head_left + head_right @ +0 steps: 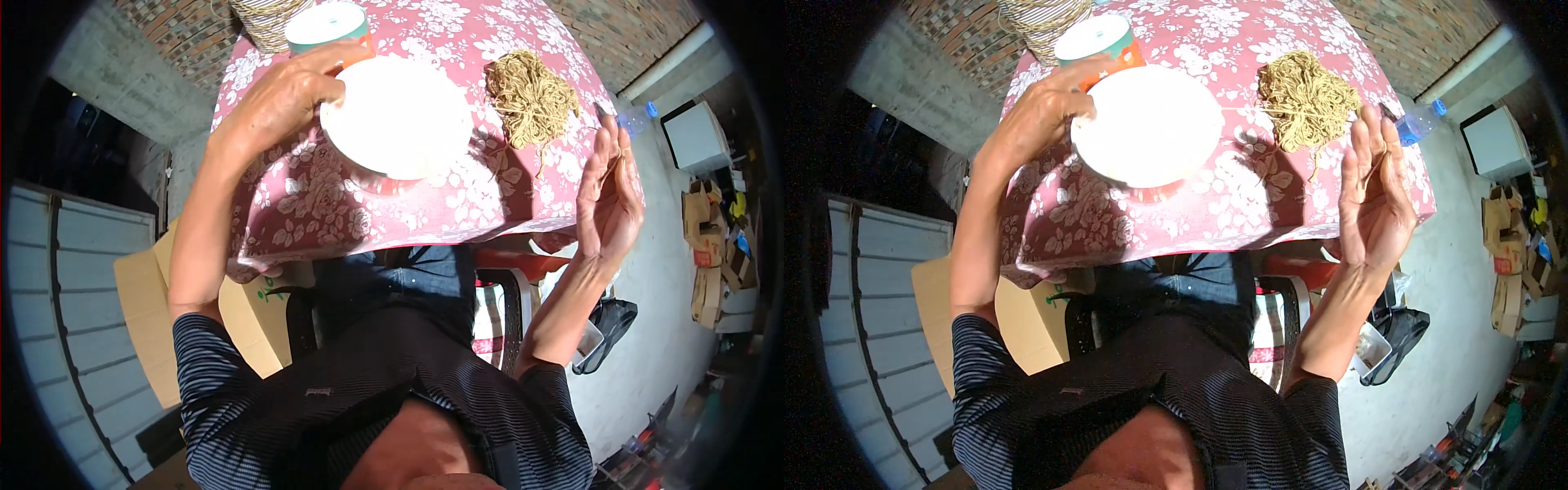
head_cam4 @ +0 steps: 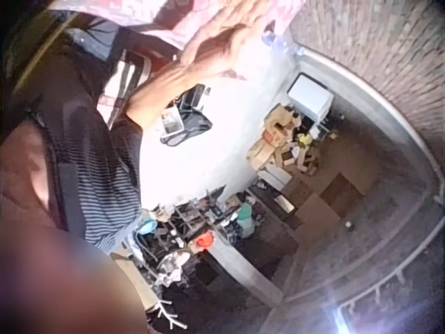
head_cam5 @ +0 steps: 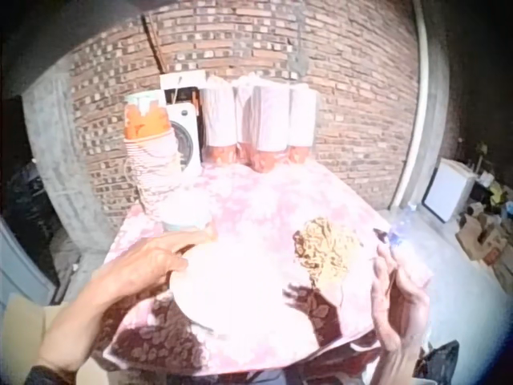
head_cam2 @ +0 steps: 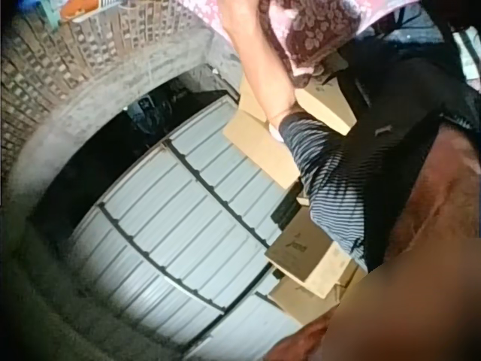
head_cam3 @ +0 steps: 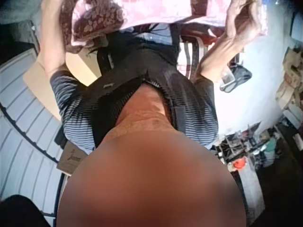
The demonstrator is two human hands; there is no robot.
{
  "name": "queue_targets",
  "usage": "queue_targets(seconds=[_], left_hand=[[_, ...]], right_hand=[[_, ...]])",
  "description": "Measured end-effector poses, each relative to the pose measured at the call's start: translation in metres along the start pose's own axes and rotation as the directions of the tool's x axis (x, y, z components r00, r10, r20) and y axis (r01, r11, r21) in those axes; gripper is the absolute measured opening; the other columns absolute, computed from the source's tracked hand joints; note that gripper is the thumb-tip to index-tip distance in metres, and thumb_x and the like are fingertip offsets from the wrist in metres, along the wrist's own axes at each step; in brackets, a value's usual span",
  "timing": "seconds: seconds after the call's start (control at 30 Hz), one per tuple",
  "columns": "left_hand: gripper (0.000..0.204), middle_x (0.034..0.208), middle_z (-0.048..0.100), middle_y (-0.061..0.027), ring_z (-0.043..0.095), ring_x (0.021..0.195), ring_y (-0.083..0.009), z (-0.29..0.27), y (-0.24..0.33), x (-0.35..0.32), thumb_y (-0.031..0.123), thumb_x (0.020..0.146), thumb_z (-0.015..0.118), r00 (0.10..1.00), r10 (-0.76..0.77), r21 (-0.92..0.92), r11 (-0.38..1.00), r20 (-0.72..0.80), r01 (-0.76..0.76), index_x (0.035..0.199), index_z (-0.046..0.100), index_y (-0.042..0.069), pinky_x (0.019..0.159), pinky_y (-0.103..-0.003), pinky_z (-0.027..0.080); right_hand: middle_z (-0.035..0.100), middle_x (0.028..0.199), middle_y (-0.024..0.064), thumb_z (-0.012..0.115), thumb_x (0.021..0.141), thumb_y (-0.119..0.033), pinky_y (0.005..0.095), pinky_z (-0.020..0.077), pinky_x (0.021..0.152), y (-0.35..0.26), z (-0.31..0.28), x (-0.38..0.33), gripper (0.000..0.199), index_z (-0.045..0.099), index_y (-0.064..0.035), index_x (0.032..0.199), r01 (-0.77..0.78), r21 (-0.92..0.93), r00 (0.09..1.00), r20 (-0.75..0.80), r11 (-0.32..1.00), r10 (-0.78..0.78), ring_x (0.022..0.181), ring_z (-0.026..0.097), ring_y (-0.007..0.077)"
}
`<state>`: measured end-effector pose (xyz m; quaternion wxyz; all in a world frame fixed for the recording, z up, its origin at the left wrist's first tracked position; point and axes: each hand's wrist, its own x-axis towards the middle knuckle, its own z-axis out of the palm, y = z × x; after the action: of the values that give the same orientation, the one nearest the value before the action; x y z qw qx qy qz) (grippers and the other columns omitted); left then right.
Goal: Tying string to paper cups and packing them into bags and cardboard boxes.
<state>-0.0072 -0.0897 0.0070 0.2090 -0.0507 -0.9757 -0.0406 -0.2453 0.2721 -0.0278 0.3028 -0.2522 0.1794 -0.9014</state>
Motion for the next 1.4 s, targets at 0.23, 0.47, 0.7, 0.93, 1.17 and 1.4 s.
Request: queue_targets(seconds=[0.23,0.47,0.7,0.93,1.17,1.4], left_hand=[[0.022,0.111,0.07,-0.0143,0.068,0.103,-0.0314,0.032,0.1,-0.002,0.006,0.089,0.067,0.842,-0.069,-0.154,0.988,-0.536,-0.017,0.11,0.065,0.002,0.088,-0.042,0.056],[0.034,0.091,0.07,-0.0212,0.068,0.09,-0.0337,0.055,0.134,0.021,0.01,0.085,0.077,0.94,-0.284,-0.207,0.947,-0.19,0.244,0.115,0.067,-0.003,0.089,-0.041,0.052],[0.025,0.104,0.069,-0.0156,0.067,0.096,-0.0336,0.046,0.124,0.012,0.001,0.082,0.074,0.893,-0.19,-0.22,0.97,-0.409,0.106,0.106,0.067,0.003,0.084,-0.043,0.054],[0.022,0.086,0.067,-0.0085,0.06,0.072,-0.0156,0.05,0.16,0.028,0.011,0.083,0.083,0.852,-0.452,-0.617,0.758,-0.263,0.211,0.099,0.072,0.001,0.067,-0.031,0.05],[0.012,0.086,0.07,-0.0057,0.062,0.074,-0.0105,0.052,0.144,0.032,0.01,0.093,0.073,0.866,-0.498,-0.779,0.532,0.029,0.332,0.096,0.072,-0.002,0.069,-0.027,0.052],[0.004,0.081,0.071,-0.0123,0.07,0.075,-0.0217,0.061,0.127,0.031,0.002,0.093,0.067,0.959,-0.268,-0.703,0.7,-0.093,0.128,0.093,0.068,-0.001,0.068,-0.035,0.055]], right_hand=[[0.028,0.16,0.0342,0.046,0.094,0.004,0.0542,0.0298,0.124,0.061,0.05,-0.014,0.061,0.032,0.0096,0.153,-0.142,-0.076,0.988,0.051,0.987,0.147,0.15,0.031,0.0447],[0.024,0.163,0.0317,0.048,0.089,-0.007,0.055,0.0189,0.126,0.083,0.055,-0.014,0.071,0.028,0.0082,0.156,-0.129,-0.131,0.975,0.164,0.983,0.15,0.153,0.024,0.0447],[0.022,0.165,0.0288,0.045,0.105,-0.051,0.0508,0.0189,0.127,0.107,0.052,-0.019,0.079,0.027,0.0048,0.158,-0.145,-0.164,0.969,0.175,0.976,0.174,0.154,0.024,0.0419],[0.027,0.165,0.0249,0.032,0.093,-0.082,0.0465,0.0262,0.123,0.124,0.064,-0.025,0.109,0.023,0.003,0.16,-0.069,-0.415,0.965,0.203,0.907,0.166,0.151,0.032,0.037],[0.044,0.154,0.0293,0.044,0.104,-0.059,0.0453,0.0274,0.123,0.11,0.048,-0.006,0.084,0.035,0.008,0.154,0.347,-0.676,0.894,0.448,0.65,-0.012,0.147,0.04,0.0357],[0.071,0.124,0.0125,0.067,0.1,-0.02,0.0346,0.0569,0.085,0.033,0.042,0.02,0.033,0.07,-0.0028,0.127,-0.097,-0.995,0.993,-0.099,-0.038,0.057,0.095,0.071,0.0191]])
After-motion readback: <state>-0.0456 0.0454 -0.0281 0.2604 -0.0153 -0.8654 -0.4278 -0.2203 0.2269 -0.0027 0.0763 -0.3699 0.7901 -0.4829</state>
